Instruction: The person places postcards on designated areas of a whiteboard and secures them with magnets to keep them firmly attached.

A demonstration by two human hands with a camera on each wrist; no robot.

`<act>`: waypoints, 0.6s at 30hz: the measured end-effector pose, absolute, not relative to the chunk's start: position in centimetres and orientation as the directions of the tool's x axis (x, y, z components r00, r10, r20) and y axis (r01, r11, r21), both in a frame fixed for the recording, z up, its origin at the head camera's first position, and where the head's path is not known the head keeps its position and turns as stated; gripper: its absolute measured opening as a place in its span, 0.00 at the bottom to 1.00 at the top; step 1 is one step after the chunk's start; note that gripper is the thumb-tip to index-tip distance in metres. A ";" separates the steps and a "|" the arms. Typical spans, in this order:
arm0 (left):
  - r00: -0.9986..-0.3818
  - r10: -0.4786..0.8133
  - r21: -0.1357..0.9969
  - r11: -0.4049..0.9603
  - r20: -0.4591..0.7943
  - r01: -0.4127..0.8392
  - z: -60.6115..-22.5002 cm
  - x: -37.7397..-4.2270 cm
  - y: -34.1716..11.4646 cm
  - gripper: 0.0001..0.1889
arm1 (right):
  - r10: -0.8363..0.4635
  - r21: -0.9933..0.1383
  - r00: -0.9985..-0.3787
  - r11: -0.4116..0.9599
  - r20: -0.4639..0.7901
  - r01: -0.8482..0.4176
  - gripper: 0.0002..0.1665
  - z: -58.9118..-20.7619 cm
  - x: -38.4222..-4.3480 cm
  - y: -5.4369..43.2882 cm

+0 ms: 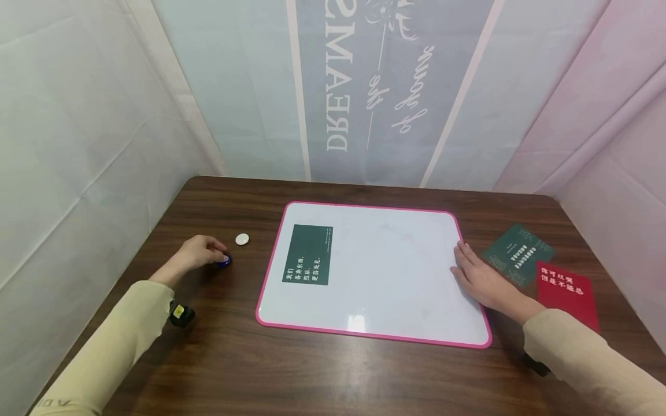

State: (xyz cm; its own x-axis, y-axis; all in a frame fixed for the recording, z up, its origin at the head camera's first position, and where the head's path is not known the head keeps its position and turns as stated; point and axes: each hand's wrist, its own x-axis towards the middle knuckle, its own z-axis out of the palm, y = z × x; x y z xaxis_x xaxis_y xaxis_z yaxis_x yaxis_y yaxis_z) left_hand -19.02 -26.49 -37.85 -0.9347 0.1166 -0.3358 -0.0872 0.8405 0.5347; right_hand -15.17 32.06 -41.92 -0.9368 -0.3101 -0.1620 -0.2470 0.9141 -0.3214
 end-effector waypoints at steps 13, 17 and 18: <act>-0.938 0.091 0.528 0.842 -0.334 -0.106 -38.5 -19.2 -26.5 0.15 | -0.308 -0.321 -0.939 0.914 -0.155 -0.247 0.43 -42.4 -15.1 32.2; -0.934 0.083 0.548 0.826 -0.348 -0.131 -38.7 -19.2 -26.4 0.13 | -0.306 -0.321 -0.940 0.915 -0.153 -0.245 0.43 -42.4 -15.1 32.1; -0.933 0.079 0.554 0.821 -0.350 -0.138 -38.8 -19.2 -26.4 0.13 | -0.305 -0.320 -0.940 0.915 -0.152 -0.245 0.43 -42.5 -15.1 32.1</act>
State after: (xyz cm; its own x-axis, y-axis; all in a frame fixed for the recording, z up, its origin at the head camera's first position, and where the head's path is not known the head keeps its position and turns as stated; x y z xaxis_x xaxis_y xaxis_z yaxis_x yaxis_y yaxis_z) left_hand -19.20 -26.42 -38.75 -0.9334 0.0793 -0.3501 -0.1379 0.8212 0.5537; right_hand -15.10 32.06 -42.45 -0.9401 -0.3053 -0.1520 -0.2454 0.9150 -0.3202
